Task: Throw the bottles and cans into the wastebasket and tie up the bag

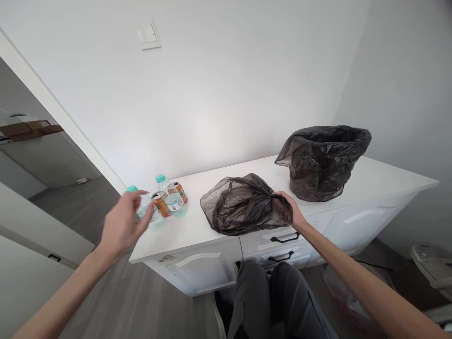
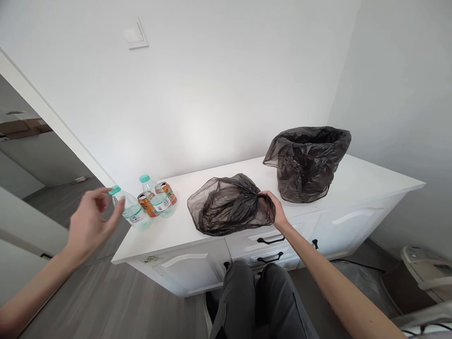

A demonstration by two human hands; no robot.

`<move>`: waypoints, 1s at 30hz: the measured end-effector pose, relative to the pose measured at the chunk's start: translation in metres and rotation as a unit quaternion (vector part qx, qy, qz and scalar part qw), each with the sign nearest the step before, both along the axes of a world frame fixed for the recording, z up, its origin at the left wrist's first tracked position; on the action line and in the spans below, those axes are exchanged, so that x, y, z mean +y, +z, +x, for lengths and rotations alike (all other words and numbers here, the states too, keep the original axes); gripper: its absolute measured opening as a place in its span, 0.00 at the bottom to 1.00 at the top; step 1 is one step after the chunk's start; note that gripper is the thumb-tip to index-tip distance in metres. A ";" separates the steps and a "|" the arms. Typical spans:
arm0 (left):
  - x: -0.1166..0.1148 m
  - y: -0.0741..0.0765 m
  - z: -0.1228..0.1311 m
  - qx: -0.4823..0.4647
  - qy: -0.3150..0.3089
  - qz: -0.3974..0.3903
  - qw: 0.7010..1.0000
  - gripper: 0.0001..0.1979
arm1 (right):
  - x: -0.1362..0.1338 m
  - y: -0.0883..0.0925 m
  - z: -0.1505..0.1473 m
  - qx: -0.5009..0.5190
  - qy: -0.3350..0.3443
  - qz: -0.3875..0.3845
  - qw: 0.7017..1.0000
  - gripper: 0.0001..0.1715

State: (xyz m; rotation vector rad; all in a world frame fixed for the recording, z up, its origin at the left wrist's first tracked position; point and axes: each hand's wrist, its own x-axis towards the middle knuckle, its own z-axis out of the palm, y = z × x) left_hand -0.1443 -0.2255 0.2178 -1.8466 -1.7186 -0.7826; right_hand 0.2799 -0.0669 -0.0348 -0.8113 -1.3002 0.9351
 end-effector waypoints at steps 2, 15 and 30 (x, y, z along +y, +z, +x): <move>0.000 -0.007 0.019 0.072 -0.121 -0.048 0.989 0.13 | -0.018 0.004 -0.001 -0.050 0.014 -0.003 0.999 0.15; 0.041 -0.074 0.120 -0.359 -0.182 -0.367 0.838 0.28 | -0.147 0.103 -0.046 -0.282 0.192 0.086 0.936 0.29; 0.075 -0.055 0.119 -0.726 -0.206 -0.335 0.564 0.09 | -0.080 0.060 -0.021 -0.165 -0.051 -0.136 0.975 0.22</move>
